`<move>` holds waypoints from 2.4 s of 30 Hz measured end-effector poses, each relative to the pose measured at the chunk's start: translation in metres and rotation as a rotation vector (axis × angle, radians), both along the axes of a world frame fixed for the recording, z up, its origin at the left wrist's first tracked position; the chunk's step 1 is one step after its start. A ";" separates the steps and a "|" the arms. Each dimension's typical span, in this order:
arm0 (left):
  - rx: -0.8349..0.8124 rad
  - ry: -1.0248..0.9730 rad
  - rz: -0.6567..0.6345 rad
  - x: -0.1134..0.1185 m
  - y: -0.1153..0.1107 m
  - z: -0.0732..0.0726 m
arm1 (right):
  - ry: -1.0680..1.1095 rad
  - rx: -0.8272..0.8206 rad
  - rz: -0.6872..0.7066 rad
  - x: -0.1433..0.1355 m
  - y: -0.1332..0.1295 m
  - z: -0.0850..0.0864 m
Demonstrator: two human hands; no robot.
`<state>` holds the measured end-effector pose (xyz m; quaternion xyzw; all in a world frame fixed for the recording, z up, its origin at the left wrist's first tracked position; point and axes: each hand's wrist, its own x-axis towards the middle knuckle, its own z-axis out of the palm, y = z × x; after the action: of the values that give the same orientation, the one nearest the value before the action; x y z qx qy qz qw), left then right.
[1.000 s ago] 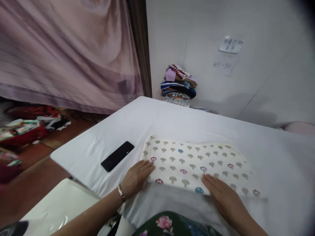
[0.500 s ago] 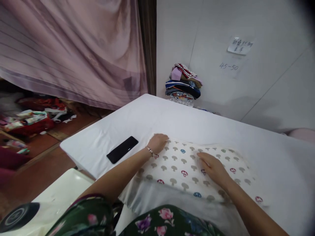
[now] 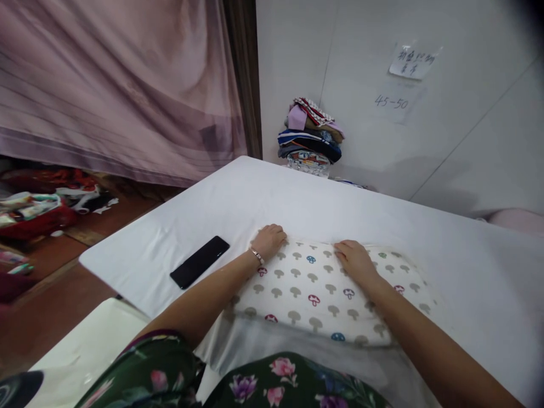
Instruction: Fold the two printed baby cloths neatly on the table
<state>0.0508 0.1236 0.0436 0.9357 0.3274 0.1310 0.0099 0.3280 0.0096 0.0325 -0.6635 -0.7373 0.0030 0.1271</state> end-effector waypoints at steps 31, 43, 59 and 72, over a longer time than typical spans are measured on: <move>-0.119 0.215 0.080 -0.002 0.021 0.010 | 0.168 -0.047 0.012 0.003 0.014 -0.003; -0.193 0.352 0.161 0.000 0.015 0.027 | -0.058 -0.066 0.042 0.021 0.016 -0.003; -0.419 0.310 0.275 -0.013 0.041 0.033 | 0.128 -0.433 -0.457 0.186 -0.027 0.011; -0.516 0.214 0.363 -0.014 0.046 0.037 | 0.523 -0.477 -0.649 0.189 -0.032 0.021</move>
<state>0.0372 0.1694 0.0808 0.8371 0.5104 -0.0556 0.1887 0.5168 -0.0228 0.0536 -0.8472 -0.4140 0.2988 0.1468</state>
